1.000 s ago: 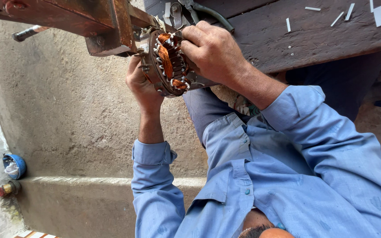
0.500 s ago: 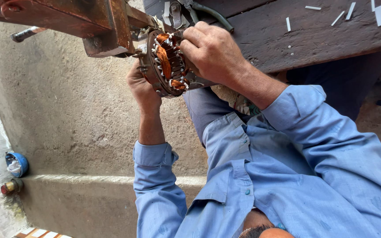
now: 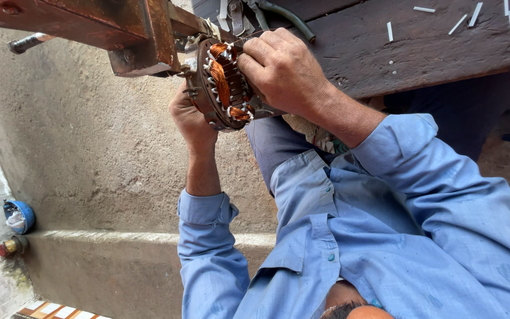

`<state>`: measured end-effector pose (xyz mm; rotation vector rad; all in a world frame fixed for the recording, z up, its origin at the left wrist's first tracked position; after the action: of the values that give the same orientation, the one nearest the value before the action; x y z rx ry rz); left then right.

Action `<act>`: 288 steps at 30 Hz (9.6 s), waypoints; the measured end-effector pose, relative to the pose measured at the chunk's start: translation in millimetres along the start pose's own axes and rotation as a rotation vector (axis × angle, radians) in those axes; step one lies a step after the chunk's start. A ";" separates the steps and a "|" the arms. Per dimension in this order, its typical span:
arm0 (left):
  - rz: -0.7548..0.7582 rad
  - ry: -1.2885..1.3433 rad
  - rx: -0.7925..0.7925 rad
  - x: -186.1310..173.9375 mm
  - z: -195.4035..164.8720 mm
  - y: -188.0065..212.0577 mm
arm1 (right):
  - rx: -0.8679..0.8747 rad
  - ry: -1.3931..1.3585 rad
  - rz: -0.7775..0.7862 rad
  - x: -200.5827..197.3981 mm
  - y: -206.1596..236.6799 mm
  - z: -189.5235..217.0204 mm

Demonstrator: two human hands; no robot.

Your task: The person winds copper wire around the slots of a motor armature held in a bench vise. They repeatedly cut small white insulating strips with scissors and insert them between the wire coils to separate and secure the windings.

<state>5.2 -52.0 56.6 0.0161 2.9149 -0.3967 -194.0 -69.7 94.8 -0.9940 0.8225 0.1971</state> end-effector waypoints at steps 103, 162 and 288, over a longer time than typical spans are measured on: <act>0.064 -0.148 -0.399 -29.5 33.9 2.9 | -0.217 -0.416 0.196 7.2 1.0 -4.0; 0.107 0.230 -0.270 -5.1 42.9 19.0 | -0.203 -0.364 0.174 3.4 6.6 -1.6; 0.106 -0.738 0.145 18.6 -7.2 24.6 | 0.285 -0.125 -0.146 -44.8 43.6 -17.7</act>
<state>-13.6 -26.7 53.3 0.0364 2.1472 -0.4725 -256.0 -50.4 91.9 -0.7611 0.6400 0.0154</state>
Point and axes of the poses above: each hand's wrist, its own y-axis away from the middle knuckle, its own x-axis out of the palm, z = x × y, the point moved 8 cm from there along -y, towards the middle knuckle, and after that the axes turned 7 degrees about z, right-handed, at the moved point
